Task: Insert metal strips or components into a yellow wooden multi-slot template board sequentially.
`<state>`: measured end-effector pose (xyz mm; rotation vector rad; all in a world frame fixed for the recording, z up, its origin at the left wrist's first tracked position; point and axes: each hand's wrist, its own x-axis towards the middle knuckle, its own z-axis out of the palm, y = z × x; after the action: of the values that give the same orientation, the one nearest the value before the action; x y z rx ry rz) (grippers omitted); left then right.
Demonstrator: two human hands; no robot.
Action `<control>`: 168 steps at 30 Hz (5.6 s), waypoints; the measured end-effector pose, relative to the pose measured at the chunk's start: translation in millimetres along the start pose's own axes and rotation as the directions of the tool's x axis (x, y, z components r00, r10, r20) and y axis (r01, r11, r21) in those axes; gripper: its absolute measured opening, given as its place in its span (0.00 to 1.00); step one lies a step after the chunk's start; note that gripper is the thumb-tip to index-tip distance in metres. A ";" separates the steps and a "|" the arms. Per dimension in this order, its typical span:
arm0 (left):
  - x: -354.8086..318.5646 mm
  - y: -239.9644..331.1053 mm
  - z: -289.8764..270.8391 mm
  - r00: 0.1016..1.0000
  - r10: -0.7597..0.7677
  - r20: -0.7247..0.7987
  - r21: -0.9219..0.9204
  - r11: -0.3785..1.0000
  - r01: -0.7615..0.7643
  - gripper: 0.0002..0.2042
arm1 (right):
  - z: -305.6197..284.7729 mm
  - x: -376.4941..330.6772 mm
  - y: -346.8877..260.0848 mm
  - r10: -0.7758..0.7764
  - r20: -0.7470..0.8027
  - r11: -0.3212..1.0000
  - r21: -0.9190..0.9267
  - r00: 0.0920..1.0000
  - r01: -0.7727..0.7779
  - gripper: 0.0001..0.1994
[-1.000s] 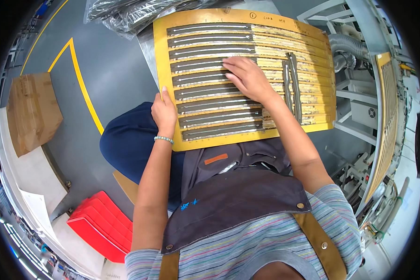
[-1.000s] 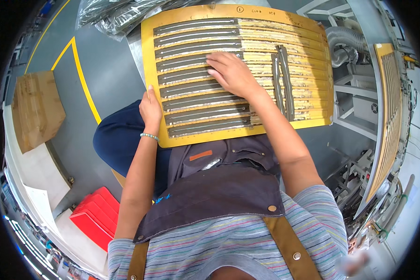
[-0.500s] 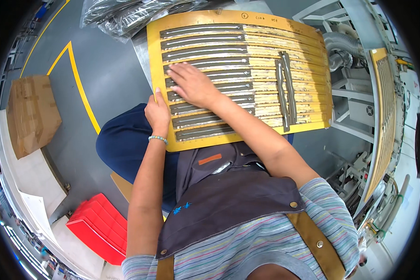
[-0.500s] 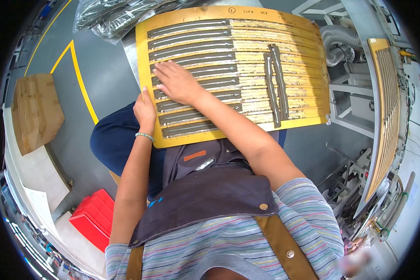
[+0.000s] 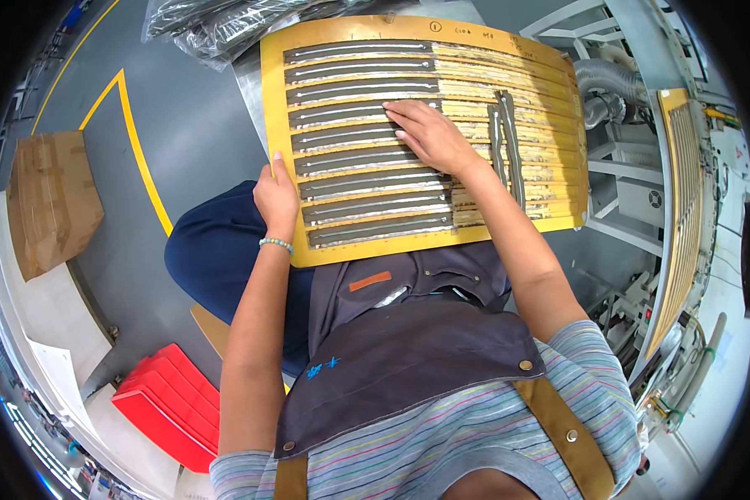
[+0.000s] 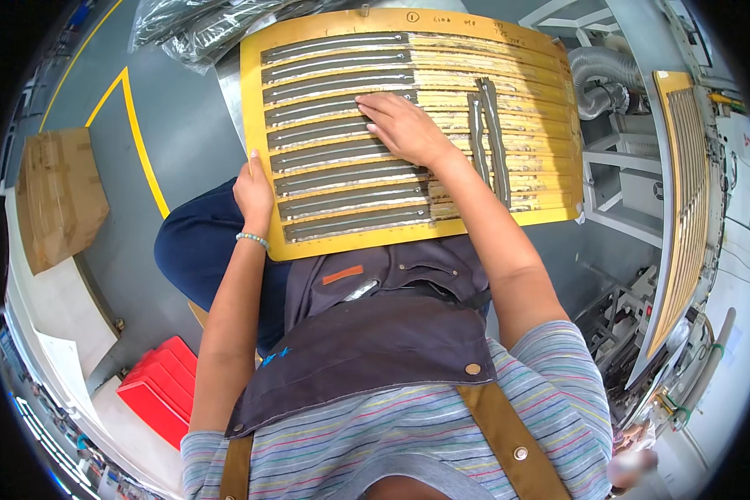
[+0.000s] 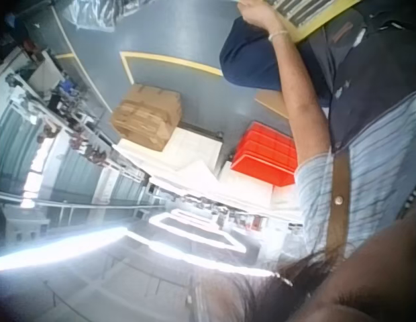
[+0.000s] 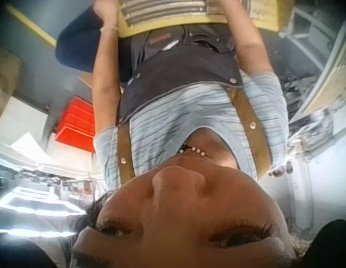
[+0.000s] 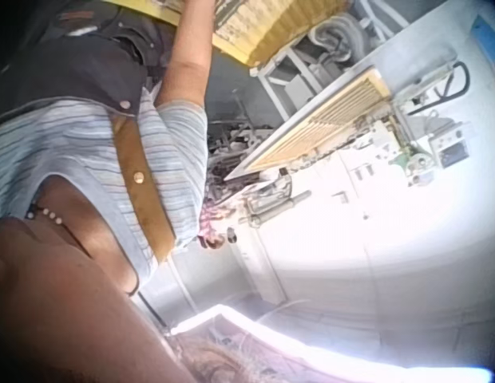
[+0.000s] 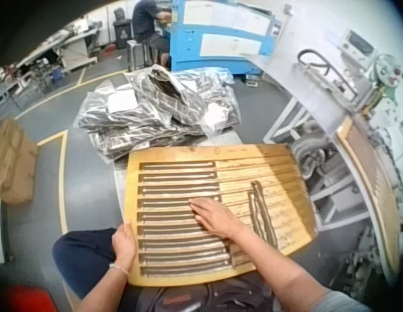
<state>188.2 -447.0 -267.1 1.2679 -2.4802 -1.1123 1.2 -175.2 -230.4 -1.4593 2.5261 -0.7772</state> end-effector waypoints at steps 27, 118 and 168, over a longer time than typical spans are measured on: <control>-0.5 2.8 -2.3 1.000 0.001 0.022 0.039 0.999 -0.002 0.32 | 6.3 -31.8 -27.6 -0.079 0.041 0.994 -0.071 0.996 0.082 0.23; -151.8 -33.9 -138.1 0.883 0.399 -0.248 -0.035 0.907 -0.420 0.09 | -16.6 -173.8 -81.7 -0.174 0.265 0.980 -0.043 0.948 0.192 0.25; -118.2 -13.2 -52.0 0.959 0.160 0.234 0.246 0.944 -0.218 0.31 | -53.5 -234.8 -26.8 0.737 -0.312 0.613 -0.063 0.599 -0.787 0.32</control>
<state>294.0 -392.0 -215.7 0.9811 -2.9237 -0.9291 127.0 30.4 -205.6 -0.1364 3.0656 -0.5713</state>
